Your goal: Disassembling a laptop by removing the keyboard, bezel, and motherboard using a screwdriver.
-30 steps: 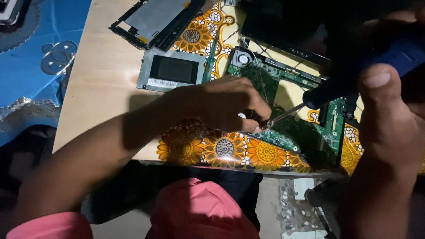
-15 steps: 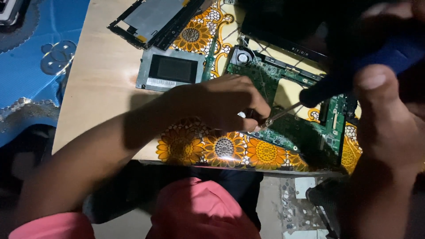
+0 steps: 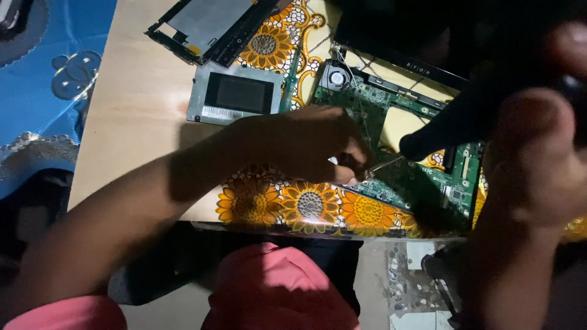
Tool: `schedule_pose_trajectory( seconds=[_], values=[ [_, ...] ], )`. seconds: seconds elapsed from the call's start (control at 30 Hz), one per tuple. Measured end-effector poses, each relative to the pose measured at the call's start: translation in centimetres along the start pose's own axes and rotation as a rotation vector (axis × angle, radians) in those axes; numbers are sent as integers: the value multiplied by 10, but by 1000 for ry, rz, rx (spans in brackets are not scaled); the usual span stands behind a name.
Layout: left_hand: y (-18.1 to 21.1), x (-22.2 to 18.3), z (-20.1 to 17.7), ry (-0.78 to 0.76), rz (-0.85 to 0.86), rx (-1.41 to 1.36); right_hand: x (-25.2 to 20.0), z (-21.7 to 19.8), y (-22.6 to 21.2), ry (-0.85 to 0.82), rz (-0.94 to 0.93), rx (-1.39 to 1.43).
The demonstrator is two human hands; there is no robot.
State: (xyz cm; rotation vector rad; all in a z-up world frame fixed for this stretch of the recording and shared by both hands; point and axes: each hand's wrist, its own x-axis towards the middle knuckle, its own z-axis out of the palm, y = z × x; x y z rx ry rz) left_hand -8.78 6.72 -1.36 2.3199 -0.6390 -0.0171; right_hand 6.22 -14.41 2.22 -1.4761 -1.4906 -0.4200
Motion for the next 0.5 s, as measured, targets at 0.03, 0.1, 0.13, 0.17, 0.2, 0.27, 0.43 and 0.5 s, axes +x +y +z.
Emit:
schedule_pose_trajectory(
  seconds=[0.03, 0.1, 0.13, 0.17, 0.2, 0.27, 0.43, 0.5],
  values=[
    [-3, 1, 2, -20, -23, 22, 2, -1, 13, -40, 42, 135],
    [1, 1, 4, 18, 0, 17, -5, -20, 37, -82, 108, 318],
    [3, 0, 2, 57, 15, 21, -6, -26, 51, -122, 166, 509],
    [-4, 2, 2, 58, 12, 30, -6, -30, 59, -120, 157, 512],
    [-10, 5, 6, 57, 54, 12, -9, -35, 66, -192, 257, 796],
    [-11, 5, 7, 53, 97, -8, -9, -35, 63, -264, 360, 1077],
    [-6, -1, 8, 321, 106, 233, -21, -34, 81, -255, 241, 1265],
    [-5, -2, 11, 416, 227, 222, -32, -37, 85, -240, 274, 1269]
  ],
)
